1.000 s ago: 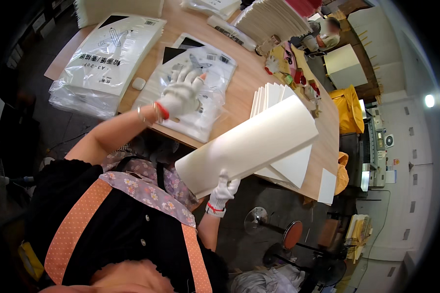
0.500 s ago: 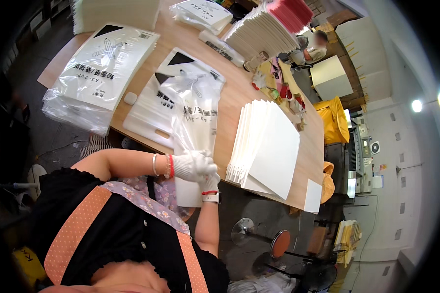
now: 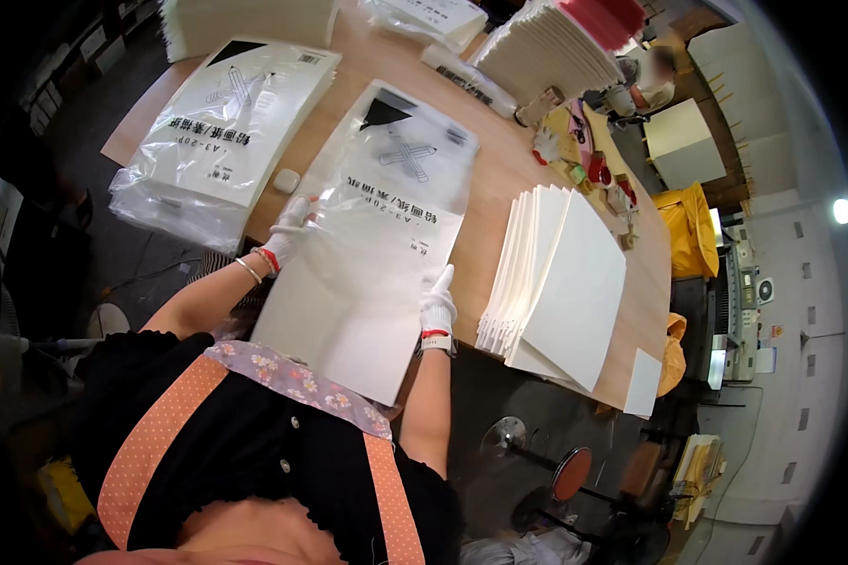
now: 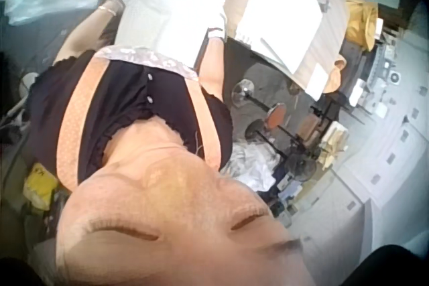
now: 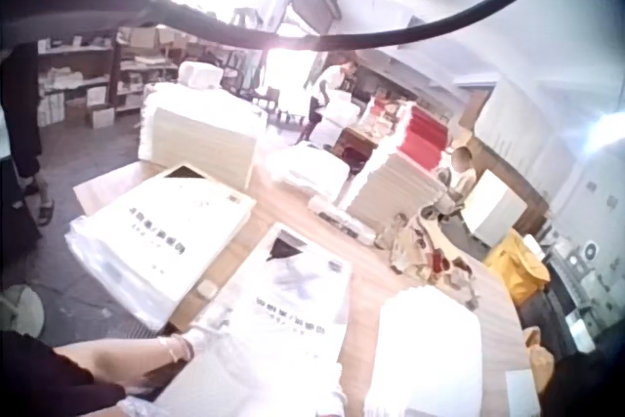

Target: The person repeatedly picks up stacks of white paper and places them into clear plastic packaging bags. They then fold the top of the bags to seal them and place the packaged items on a table. The process is repeated continuously throughout the video.

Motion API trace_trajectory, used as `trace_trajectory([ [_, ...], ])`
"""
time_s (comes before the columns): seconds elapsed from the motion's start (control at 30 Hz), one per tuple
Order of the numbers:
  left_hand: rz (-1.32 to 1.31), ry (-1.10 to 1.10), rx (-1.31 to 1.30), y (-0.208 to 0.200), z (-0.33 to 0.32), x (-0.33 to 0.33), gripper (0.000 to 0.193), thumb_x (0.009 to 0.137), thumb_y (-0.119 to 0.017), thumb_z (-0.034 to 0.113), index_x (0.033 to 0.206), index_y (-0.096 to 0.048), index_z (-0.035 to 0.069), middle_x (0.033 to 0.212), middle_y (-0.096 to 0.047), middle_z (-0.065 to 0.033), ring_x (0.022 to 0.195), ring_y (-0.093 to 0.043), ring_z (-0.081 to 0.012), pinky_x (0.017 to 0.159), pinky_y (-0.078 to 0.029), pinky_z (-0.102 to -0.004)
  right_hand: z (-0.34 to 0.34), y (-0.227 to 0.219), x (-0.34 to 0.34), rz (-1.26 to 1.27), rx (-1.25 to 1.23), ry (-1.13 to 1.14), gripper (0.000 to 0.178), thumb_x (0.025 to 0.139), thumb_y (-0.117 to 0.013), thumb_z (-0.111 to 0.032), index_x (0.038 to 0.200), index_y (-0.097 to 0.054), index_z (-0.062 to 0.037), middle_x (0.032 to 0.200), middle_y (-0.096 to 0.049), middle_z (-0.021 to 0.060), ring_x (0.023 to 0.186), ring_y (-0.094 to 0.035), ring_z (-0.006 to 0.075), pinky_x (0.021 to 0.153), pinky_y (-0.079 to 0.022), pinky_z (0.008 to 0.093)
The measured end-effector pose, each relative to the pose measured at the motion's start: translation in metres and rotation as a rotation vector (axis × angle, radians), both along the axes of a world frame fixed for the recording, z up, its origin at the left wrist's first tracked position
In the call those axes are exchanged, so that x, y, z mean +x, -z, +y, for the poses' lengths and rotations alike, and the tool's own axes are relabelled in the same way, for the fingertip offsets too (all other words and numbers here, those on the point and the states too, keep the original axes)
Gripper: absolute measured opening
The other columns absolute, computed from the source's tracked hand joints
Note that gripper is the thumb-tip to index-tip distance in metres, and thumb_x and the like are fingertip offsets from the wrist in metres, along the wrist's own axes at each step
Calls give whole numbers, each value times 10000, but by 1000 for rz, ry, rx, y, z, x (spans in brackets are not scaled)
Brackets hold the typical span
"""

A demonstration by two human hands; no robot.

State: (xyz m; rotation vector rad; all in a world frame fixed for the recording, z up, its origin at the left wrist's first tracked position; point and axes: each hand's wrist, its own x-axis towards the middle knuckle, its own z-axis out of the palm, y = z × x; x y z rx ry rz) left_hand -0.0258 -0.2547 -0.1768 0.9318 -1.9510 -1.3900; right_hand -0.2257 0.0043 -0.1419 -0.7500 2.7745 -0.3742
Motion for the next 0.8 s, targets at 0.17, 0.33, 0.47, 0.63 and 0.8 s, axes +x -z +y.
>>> trace_trajectory([
  [0.17, -52, -52, 32, -13, 47, 67, 269, 815, -489, 18, 1076, -442, 64, 817, -492, -88, 733, -503, -151, 661, -438, -300, 45, -16, 65, -204, 15, -238, 867, 898, -464, -414, 1405, 181, -135, 925, -615, 279, 740, -606, 403, 642, -458, 479],
  [0.33, -217, 225, 67, -44, 105, 172, 127, 783, -547, 48, 818, -424, 43, 676, -419, -83, 636, -468, -172, 583, -405, -333, 119, -19, 137, -299, -121, -384, 749, 892, -474, -350, 1387, 33, -107, 949, -608, 282, 766, -603, 407, 653, -466, 471],
  [0.47, -176, 369, 87, 1, 120, 240, 100, 792, -558, 90, 868, -524, 34, 728, -493, -101, 659, -521, -204, 591, -436, -289, 160, -8, 189, -207, -92, -493, 639, 887, -483, -288, 1370, -120, -81, 965, -605, 277, 796, -602, 408, 672, -472, 467],
  [0.63, -177, 228, -388, -49, 105, 174, 146, 812, -558, 106, 931, -522, 30, 709, -553, -141, 638, -577, -283, 546, -471, -358, 136, 15, 150, 223, -9, -755, 528, 881, -495, -209, 1350, -311, -49, 986, -601, 272, 832, -601, 409, 695, -479, 463],
  [0.8, -85, -51, 212, -61, 94, 156, 166, 833, -422, 31, 997, -447, 21, 600, -540, -99, 422, -534, -205, 393, -424, -316, 106, -55, 143, -113, -163, -315, 381, 869, -490, -247, 1189, -495, -40, 815, -634, 150, 639, -600, 319, 571, -489, 424],
])
